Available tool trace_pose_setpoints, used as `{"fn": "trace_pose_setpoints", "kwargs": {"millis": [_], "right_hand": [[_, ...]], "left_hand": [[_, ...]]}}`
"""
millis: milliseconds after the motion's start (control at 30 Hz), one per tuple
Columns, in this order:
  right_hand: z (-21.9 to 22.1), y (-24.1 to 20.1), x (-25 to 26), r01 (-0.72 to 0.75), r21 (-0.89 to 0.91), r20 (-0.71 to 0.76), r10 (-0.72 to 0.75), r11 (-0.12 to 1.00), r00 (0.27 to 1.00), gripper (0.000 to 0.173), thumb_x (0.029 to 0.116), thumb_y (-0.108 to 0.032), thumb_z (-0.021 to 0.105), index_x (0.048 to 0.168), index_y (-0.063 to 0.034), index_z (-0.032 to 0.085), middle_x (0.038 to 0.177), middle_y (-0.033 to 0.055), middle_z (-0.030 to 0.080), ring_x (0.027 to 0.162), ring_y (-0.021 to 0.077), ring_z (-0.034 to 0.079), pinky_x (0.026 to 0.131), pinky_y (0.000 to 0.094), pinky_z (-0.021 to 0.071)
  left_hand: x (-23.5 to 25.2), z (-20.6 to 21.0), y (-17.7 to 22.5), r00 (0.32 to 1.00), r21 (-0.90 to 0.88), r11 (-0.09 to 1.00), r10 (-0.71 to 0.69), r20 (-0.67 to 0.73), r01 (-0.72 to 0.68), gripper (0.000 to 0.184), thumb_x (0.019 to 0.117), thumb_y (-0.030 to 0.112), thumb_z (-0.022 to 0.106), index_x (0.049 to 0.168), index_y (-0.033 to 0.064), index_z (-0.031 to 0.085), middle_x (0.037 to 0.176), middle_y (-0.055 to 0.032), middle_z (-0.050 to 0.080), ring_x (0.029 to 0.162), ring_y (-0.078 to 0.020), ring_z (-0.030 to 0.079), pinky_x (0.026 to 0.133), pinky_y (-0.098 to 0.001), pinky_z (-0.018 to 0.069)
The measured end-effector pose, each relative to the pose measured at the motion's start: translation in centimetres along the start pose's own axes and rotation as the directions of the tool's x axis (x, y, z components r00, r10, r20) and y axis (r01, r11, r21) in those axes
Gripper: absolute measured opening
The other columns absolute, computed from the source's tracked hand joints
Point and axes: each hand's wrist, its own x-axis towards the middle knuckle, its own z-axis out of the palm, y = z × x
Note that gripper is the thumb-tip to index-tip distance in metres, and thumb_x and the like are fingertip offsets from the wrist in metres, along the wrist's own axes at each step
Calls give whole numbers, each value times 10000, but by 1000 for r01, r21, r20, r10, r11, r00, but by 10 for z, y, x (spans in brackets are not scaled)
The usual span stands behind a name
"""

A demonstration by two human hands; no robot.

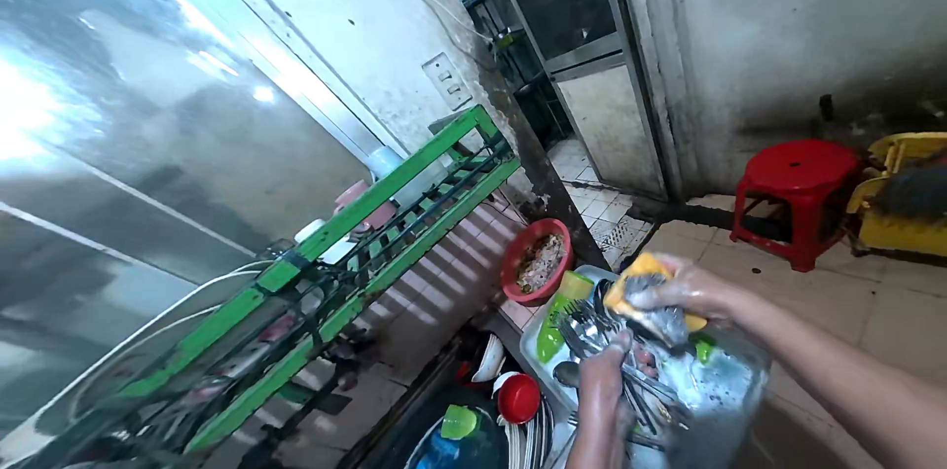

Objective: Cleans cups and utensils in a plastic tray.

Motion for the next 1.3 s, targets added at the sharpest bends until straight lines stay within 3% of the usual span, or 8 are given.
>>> {"fn": "trace_pose_setpoints", "kwargs": {"millis": [100,233,500,700,800,933,1100,1300], "right_hand": [[17,11,7,-78,-297,-98,51,952,994,459,849,-79,800,1280,-140,658,1138,132,697,1021,268,680,894,508,557],[30,19,-4,-80,-192,-222,36,978,974,472,876,-10,727,1328,-87,615,1183,177,673,1065,291,662,926,516,539],[27,21,6,-20,-453,-230,-95,891,969,424,934,-158,722,1341,-104,615,1217,194,675,1144,350,648,987,592,500],[37,23,-2,-50,-615,-24,44,787,999,494,996,-174,628,1468,-84,512,1330,228,623,1248,377,597,1066,570,448],[17,35,30,43,-507,-201,-166,861,965,470,944,-196,708,1378,-67,581,1236,227,665,1154,391,645,1002,618,494],[6,42,48,88,-223,-264,-147,971,953,751,813,-473,818,1399,-92,544,1189,191,682,1080,330,675,947,582,540],[13,43,31,190,-438,-133,-273,879,953,392,957,-360,702,1238,-86,695,1093,172,719,1018,325,692,924,587,536],[17,16,22,16,7,-433,-12,1000,901,528,966,-267,717,1413,-56,532,1201,232,658,1080,361,654,940,582,522]], "left_hand": [[2,-1,-6,995,58,994,98,-33,-96,137,1019,51,586,1001,-84,600,700,-149,639,564,-206,640,529,-321,574],[-4,4,-10,965,149,964,238,-107,-221,100,995,28,615,997,-72,620,710,-117,632,583,-160,617,567,-297,559],[-8,6,-18,946,283,925,298,-128,-254,128,967,-11,638,1051,-83,573,646,-99,605,515,-135,590,507,-263,529],[-10,-2,-17,930,362,901,319,-181,-239,101,908,-48,673,962,-67,590,635,-94,607,537,-139,598,534,-281,524],[-8,-6,-23,953,239,946,259,-155,-218,73,969,-15,619,914,-56,593,621,-89,577,514,-142,567,509,-272,516],[-11,-9,-22,979,59,982,185,-80,-181,127,1006,15,562,901,-52,587,626,-102,574,506,-150,571,489,-270,527],[-18,-7,-21,984,63,985,164,-67,-160,175,1030,47,529,912,-50,613,646,-107,616,533,-155,610,522,-282,556],[-17,7,-22,970,31,976,217,-109,-215,195,1021,0,535,833,-31,575,604,-77,549,506,-145,550,524,-279,530]]}}
